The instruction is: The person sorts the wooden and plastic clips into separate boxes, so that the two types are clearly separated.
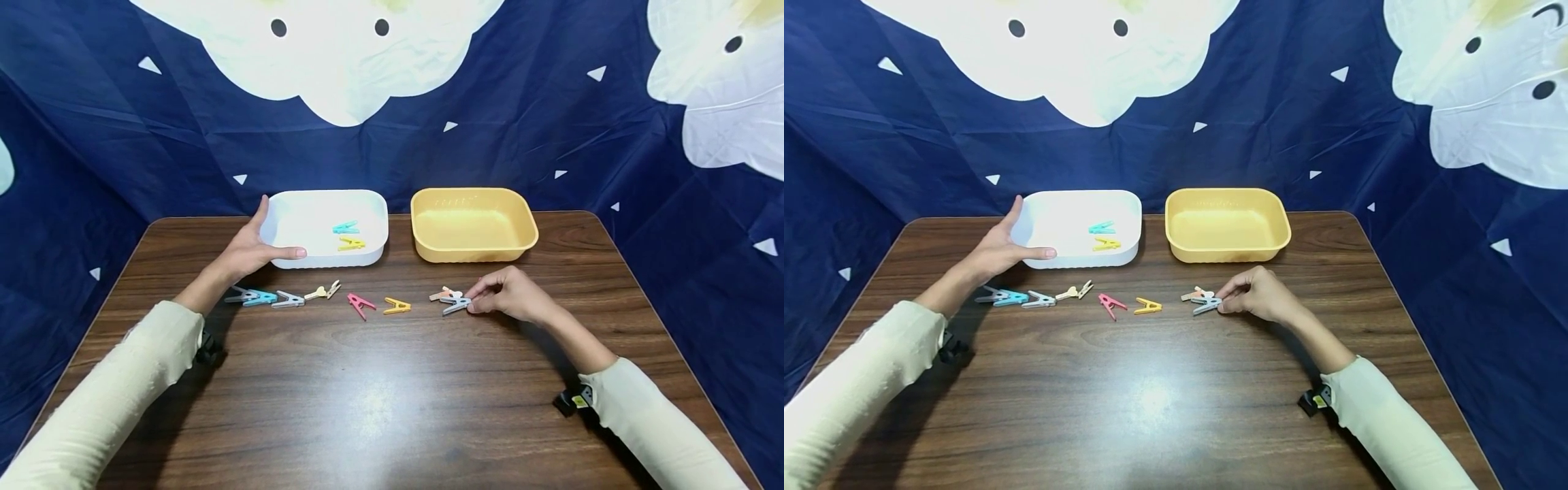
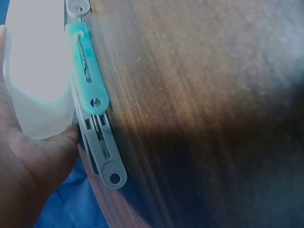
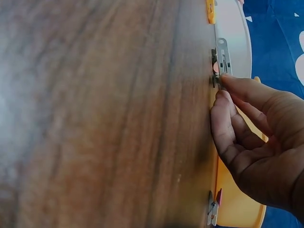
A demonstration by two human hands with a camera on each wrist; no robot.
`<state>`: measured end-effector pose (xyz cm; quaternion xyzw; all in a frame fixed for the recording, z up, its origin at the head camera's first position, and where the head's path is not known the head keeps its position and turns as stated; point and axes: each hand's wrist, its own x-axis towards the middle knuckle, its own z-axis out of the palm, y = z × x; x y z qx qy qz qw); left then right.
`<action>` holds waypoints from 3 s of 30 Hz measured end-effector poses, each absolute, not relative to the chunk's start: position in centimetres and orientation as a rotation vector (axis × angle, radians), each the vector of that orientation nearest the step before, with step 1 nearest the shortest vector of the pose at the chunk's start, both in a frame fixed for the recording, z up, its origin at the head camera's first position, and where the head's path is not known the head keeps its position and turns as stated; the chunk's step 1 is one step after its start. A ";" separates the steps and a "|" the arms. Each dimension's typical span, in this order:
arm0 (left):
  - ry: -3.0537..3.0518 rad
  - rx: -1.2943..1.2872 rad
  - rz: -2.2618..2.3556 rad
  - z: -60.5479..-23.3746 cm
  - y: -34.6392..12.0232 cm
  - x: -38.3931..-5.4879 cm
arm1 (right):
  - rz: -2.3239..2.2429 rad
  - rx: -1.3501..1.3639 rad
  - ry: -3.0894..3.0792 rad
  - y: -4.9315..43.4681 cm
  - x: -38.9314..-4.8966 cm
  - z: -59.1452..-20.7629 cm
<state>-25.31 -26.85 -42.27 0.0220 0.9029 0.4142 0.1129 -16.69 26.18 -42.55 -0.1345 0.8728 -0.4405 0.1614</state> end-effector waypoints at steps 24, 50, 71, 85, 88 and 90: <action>2.644 0.069 1.225 -42.5 -26.9 -25.4 | -1.409 -0.357 2.576 25.4 -18.7 -38.2; 2.636 0.044 1.240 -42.5 -26.7 -25.5 | -1.613 -0.389 2.610 19.9 -22.3 -34.7; 2.643 0.052 1.230 -42.3 -26.7 -25.4 | -1.679 -0.444 2.555 14.3 -25.6 -34.6; 2.650 0.065 1.220 -42.4 -26.7 -25.4 | -1.681 -0.469 2.508 10.9 -26.5 -34.7; 2.653 0.062 1.224 -42.5 -26.7 -25.5 | -1.656 -0.468 2.523 10.1 -26.7 -34.8; 2.651 0.054 1.226 -42.6 -26.7 -25.5 | -1.646 -0.478 2.528 9.4 -26.9 -35.0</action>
